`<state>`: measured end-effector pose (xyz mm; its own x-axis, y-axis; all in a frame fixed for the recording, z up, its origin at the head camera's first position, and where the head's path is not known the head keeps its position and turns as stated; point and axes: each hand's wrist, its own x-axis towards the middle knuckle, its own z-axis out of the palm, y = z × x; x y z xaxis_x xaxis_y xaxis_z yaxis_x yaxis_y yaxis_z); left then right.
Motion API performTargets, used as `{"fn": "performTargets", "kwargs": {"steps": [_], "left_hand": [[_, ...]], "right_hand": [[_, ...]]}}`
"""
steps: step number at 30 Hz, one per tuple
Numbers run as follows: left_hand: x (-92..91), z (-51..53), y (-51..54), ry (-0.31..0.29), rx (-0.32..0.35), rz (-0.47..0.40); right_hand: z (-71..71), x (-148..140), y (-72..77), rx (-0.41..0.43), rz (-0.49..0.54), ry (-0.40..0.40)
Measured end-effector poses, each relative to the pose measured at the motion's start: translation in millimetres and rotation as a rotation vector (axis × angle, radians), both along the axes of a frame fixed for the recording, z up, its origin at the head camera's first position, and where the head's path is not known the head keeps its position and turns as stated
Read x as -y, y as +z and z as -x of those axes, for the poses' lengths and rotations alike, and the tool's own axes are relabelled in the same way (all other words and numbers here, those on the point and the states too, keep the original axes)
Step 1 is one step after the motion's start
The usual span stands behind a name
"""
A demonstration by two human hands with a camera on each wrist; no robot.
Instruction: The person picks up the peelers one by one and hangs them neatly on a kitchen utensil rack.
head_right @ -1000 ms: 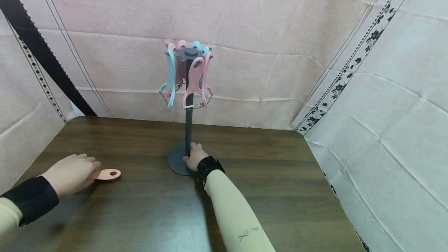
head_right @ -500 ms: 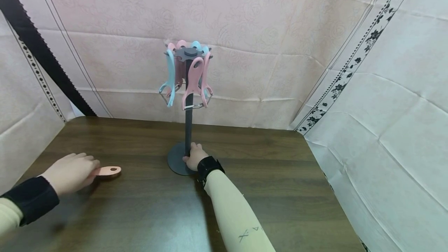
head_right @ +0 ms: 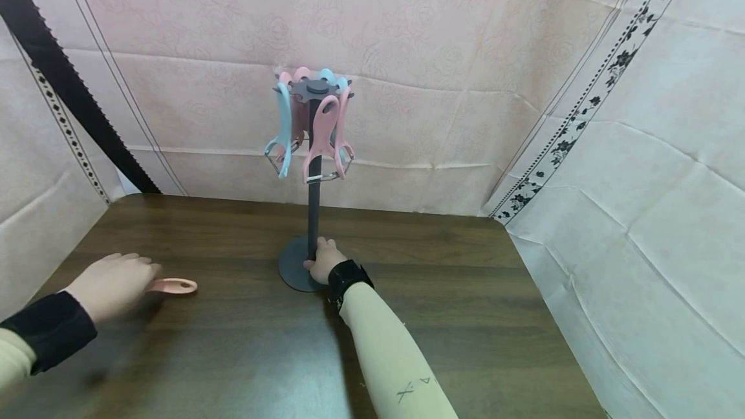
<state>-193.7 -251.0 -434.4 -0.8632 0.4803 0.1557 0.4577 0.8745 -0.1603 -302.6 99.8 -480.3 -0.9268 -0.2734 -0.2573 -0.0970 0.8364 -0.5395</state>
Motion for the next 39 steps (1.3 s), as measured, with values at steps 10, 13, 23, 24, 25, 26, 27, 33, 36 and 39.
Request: {"fn": "performTargets", "kwargs": {"steps": [10,13,23,24,25,26,27,33,36,39], "left_hand": [[-6.1,8.5,26.1,-0.034,-0.024,-0.169],[-14.3,10.2,39.0,-0.055,-0.041,-0.25],[-46.5,17.2,88.5,-0.08,-0.083,-0.525],[-49.9,17.2,93.6,-0.065,-0.063,-0.566],[-53.4,16.6,98.2,-0.05,-0.045,-0.608],[-57.0,16.0,102.0,-0.038,-0.032,-0.648],[-60.2,14.9,105.2,-0.028,-0.022,-0.687],[-78.4,7.3,118.0,-0.004,-0.001,-0.877],[-87.5,6.9,126.5,-0.04,-0.021,-0.936],[-99.0,8.4,136.8,-0.09,-0.026,-1.009]], "right_hand": [[-2.2,-1.2,2.2,0.0,0.01,0.007],[-1.3,-1.9,-1.2,0.001,0.013,0.005],[-0.2,-0.4,-4.8,0.003,0.025,-0.002],[-0.4,-0.3,-4.7,0.004,0.025,-0.002],[-0.6,-0.2,-4.4,0.006,0.025,-0.004],[-0.7,-0.3,-4.2,0.009,0.023,-0.006],[-0.9,-0.2,-3.9,0.01,0.022,-0.007],[-3.2,0.9,-0.8,0.018,0.025,0.001],[-2.9,-0.1,0.3,0.015,0.034,0.006],[-1.8,-2.0,0.6,0.01,0.034,0.006]]}}
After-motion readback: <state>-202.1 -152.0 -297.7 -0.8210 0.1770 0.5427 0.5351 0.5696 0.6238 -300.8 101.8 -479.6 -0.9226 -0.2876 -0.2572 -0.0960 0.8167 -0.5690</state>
